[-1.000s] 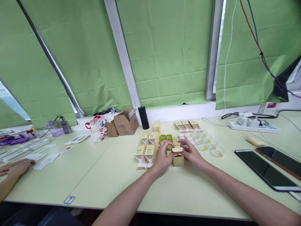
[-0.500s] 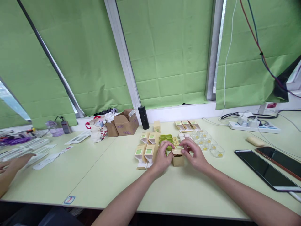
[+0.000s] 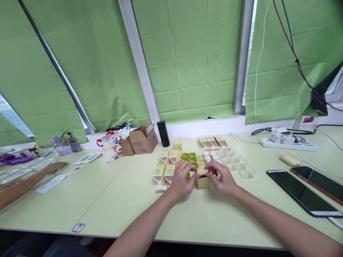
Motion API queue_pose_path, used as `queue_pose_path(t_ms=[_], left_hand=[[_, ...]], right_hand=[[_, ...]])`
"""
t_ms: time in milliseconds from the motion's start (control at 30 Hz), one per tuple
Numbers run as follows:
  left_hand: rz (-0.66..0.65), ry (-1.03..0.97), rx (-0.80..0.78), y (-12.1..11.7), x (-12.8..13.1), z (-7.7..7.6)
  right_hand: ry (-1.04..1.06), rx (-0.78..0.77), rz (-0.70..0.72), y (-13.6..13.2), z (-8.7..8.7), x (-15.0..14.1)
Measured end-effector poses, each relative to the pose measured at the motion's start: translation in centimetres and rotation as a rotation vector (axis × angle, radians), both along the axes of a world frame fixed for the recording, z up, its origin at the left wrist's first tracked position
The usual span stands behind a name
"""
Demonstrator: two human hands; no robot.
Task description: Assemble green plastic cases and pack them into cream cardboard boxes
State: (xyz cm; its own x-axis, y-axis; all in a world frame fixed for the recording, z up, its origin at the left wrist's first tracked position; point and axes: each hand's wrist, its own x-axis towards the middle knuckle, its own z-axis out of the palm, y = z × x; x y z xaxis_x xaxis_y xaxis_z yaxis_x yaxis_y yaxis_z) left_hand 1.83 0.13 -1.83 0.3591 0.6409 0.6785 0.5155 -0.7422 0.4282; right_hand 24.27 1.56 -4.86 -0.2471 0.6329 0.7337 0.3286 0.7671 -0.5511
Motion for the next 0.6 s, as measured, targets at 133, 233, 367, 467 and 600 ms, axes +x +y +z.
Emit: queue_pose_path(t_ms=[133, 233, 367, 467, 600], left_hand=[[-0.009, 0.055, 0.084, -0.05, 0.15, -0.08], [-0.015, 0.089, 0.113, -0.08, 0.12, -0.10], [-0.010, 0.123, 0.134, -0.24, 0.19, -0.08], [-0.009, 0.122, 0.136, -0.34, 0.28, -0.08], [-0.010, 0.115, 0.130, -0.32, 0.28, -0.21]], right_hand=[[-0.059, 0.026, -0.012, -0.18, 0.22, 0.21], [-0.078, 0.041, -0.012, -0.26, 0.41, 0.31], [-0.081, 0.079, -0.001, -0.16, 0.33, 0.43], [-0.095, 0.094, 0.007, -0.02, 0.11, 0.51], [-0.111, 0.137, 0.004, -0.02, 0.01, 0.49]])
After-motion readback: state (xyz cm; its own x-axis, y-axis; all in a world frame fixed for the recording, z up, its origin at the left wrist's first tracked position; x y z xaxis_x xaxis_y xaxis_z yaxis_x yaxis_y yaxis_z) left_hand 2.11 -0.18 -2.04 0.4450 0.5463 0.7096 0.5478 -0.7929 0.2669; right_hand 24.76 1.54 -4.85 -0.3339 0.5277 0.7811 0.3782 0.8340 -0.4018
